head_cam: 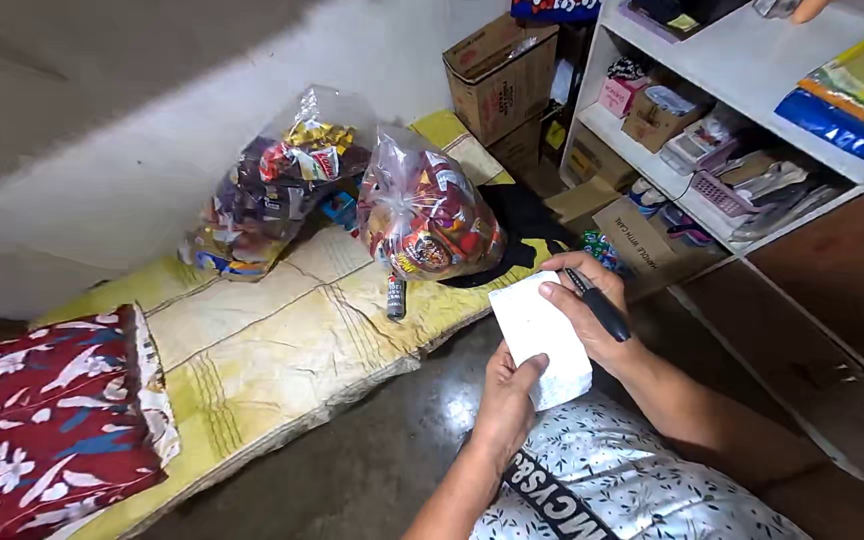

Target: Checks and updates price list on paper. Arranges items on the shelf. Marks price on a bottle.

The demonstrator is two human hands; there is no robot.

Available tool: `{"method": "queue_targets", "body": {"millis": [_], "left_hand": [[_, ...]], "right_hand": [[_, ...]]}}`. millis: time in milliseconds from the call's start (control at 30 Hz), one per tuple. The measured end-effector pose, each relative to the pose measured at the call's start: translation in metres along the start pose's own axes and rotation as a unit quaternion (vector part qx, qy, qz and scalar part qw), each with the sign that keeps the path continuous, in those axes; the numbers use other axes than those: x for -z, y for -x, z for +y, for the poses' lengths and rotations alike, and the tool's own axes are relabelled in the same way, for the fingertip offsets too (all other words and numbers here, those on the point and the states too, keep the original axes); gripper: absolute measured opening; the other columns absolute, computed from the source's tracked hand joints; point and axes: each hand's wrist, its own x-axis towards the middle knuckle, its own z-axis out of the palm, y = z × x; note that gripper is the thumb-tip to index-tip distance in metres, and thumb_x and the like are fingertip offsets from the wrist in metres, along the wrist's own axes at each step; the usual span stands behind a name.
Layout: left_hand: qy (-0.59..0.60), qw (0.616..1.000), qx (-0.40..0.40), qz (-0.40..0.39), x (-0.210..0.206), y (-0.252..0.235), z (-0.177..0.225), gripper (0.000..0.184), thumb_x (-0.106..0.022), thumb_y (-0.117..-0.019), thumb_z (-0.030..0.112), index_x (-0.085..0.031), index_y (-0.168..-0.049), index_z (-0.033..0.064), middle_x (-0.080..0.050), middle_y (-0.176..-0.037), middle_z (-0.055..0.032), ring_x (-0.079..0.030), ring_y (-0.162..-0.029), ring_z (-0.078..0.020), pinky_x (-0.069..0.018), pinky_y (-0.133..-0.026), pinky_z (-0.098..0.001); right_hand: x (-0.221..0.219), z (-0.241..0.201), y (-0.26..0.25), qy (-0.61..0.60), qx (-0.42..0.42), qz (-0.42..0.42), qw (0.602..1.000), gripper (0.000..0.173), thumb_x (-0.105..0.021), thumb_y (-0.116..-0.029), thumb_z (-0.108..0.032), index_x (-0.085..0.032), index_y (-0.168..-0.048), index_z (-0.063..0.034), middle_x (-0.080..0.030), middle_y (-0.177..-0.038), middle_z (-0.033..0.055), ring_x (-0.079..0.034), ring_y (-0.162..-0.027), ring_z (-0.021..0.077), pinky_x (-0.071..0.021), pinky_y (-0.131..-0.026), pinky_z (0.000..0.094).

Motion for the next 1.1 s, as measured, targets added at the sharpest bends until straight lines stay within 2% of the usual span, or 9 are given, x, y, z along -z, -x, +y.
{"method": "queue_targets", "body": {"millis": [100, 333, 767, 1100], "left_hand": [[-0.006, 1.0, 0.002, -0.001, 0.0003, -0.0008, 0.0001, 0.027, -0.044, -0.095, -0.008, -0.052, -0.119, -0.0005, -0.072, -0.096, -0.0043, -0.073, -0.086, -0.0119, -0.0618, -0.081, -0.0313], [-0.008, 1.0, 0.0, 0.001, 0.0, -0.0024, 0.0007, 0.026, -0.044, -0.0951, -0.008, -0.053, -0.118, -0.0003, -0.073, -0.095, -0.0042, -0.073, -0.085, -0.0117, -0.062, -0.081, -0.0312], [-0.013, 1.0, -0.008, 0.006, 0.0018, -0.0047, 0.002, 0.025, -0.044, -0.0947, -0.01, -0.054, -0.115, 0.0001, -0.073, -0.092, -0.0037, -0.073, -0.083, -0.0114, -0.0619, -0.079, -0.0304], [-0.041, 0.999, -0.023, 0.0, 0.0039, -0.0074, 0.001, 0.025, -0.045, -0.0949, -0.009, -0.054, -0.117, -0.001, -0.072, -0.094, -0.0031, -0.072, -0.085, -0.0105, -0.0611, -0.081, -0.0302]], "right_hand": [[0.0008, 0.0004, 0.0, 0.005, -0.002, -0.005, 1.0, 0.026, -0.065, -0.0898, 0.001, -0.067, -0.114, -0.0061, -0.058, -0.076, -0.0071, -0.053, -0.065, -0.0006, -0.0487, -0.063, 0.0154], [0.0007, 0.0019, -0.0021, 0.009, -0.009, -0.003, 1.0, 0.027, -0.065, -0.0894, 0.002, -0.066, -0.116, -0.0059, -0.059, -0.077, -0.0063, -0.054, -0.066, -0.0003, -0.0494, -0.063, 0.0157], [-0.0009, 0.0035, -0.0031, 0.001, -0.004, -0.009, 1.0, 0.027, -0.065, -0.0894, 0.001, -0.067, -0.115, -0.0058, -0.056, -0.072, -0.0074, -0.051, -0.061, -0.0008, -0.0472, -0.06, 0.0148], [-0.0003, 0.0049, -0.0053, 0.008, -0.015, -0.006, 1.0, 0.027, -0.065, -0.0897, -0.001, -0.067, -0.116, -0.0071, -0.058, -0.076, -0.0062, -0.052, -0.063, 0.0003, -0.0478, -0.06, 0.016]]}}
